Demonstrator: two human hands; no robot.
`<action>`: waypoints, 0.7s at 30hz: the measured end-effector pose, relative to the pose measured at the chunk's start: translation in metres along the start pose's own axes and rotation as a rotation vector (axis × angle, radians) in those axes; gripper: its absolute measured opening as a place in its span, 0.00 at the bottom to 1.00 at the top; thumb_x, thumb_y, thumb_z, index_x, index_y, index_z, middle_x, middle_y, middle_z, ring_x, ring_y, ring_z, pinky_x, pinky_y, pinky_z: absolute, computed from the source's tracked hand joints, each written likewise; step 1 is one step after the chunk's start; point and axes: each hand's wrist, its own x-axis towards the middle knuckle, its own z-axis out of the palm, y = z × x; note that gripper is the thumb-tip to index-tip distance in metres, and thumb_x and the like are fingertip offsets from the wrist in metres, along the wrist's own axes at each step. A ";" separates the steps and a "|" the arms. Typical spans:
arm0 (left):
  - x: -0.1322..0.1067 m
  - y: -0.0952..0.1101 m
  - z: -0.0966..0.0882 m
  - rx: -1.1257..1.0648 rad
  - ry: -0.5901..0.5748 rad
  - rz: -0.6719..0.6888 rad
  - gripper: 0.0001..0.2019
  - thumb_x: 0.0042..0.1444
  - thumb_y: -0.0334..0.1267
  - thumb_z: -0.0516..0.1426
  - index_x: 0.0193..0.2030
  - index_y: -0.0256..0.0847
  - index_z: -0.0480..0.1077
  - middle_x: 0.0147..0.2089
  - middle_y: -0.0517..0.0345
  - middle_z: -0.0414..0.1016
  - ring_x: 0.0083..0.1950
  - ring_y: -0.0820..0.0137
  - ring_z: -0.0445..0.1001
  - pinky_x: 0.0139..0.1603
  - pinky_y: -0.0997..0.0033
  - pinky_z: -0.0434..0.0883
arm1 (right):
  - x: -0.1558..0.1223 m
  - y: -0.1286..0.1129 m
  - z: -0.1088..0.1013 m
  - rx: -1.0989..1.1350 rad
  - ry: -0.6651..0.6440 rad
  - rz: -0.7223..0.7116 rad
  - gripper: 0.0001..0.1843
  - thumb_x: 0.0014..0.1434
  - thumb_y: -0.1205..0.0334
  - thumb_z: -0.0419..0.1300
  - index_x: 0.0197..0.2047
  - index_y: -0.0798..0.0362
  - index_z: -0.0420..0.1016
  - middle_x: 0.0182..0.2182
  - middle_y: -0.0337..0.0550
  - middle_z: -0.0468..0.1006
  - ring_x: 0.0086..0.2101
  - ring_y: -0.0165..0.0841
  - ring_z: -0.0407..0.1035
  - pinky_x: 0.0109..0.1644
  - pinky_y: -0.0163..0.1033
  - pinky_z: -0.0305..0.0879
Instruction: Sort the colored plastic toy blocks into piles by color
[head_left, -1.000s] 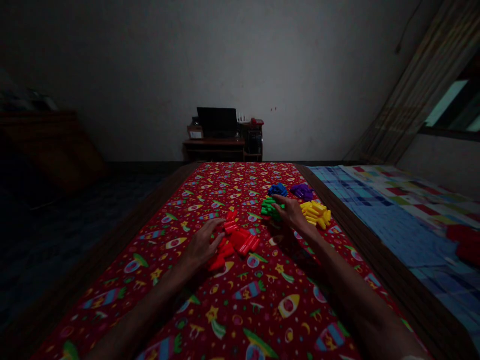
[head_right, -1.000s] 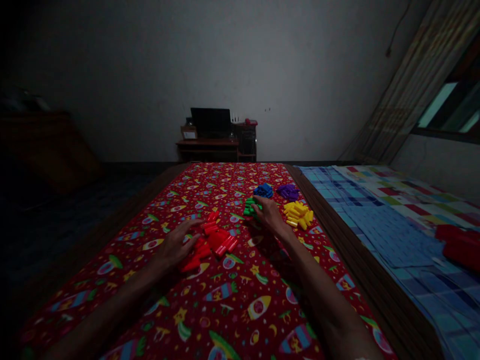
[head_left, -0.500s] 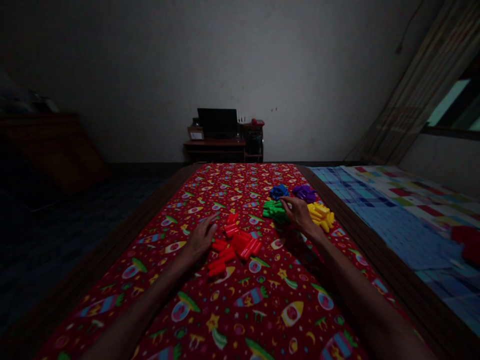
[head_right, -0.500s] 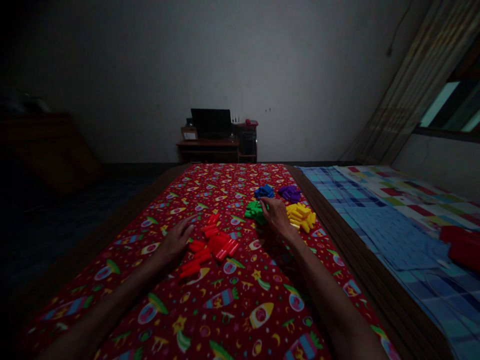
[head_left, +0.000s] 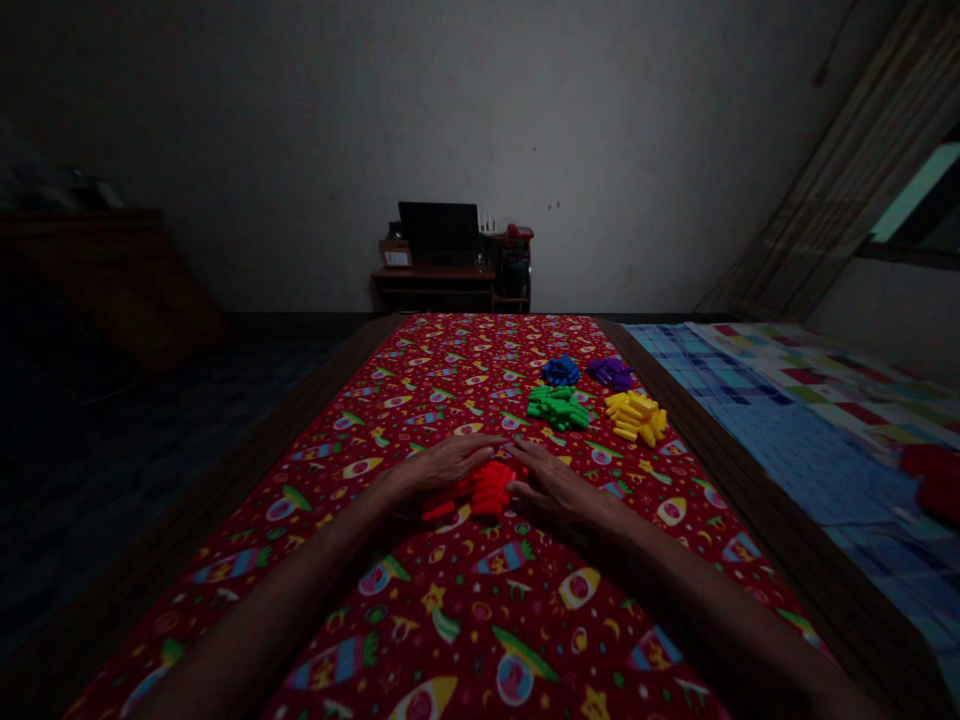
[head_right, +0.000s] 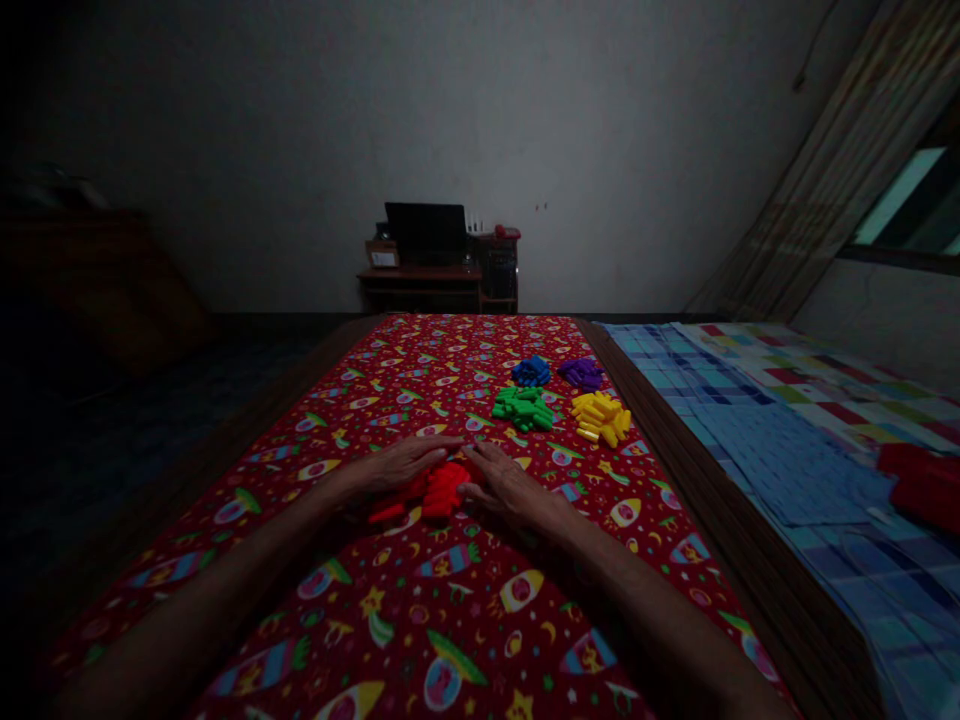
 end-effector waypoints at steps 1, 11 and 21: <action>-0.013 0.002 0.000 0.047 0.037 -0.004 0.22 0.65 0.49 0.45 0.61 0.46 0.67 0.62 0.54 0.71 0.62 0.64 0.69 0.62 0.63 0.65 | -0.004 0.000 0.001 0.002 -0.004 -0.008 0.32 0.65 0.51 0.54 0.68 0.52 0.55 0.64 0.60 0.61 0.62 0.45 0.57 0.61 0.54 0.61; -0.067 0.016 0.026 0.222 0.134 -0.059 0.29 0.57 0.52 0.58 0.64 0.49 0.63 0.71 0.49 0.56 0.70 0.55 0.54 0.68 0.49 0.55 | -0.009 -0.009 -0.002 -0.076 0.056 -0.033 0.14 0.65 0.61 0.54 0.52 0.53 0.72 0.48 0.52 0.75 0.47 0.38 0.69 0.49 0.44 0.67; -0.066 -0.005 0.040 0.228 0.279 0.003 0.26 0.62 0.51 0.54 0.64 0.47 0.62 0.68 0.46 0.60 0.69 0.54 0.57 0.68 0.45 0.54 | -0.086 0.030 -0.054 -0.098 0.310 0.380 0.20 0.61 0.63 0.53 0.55 0.53 0.72 0.49 0.52 0.77 0.49 0.41 0.70 0.52 0.47 0.67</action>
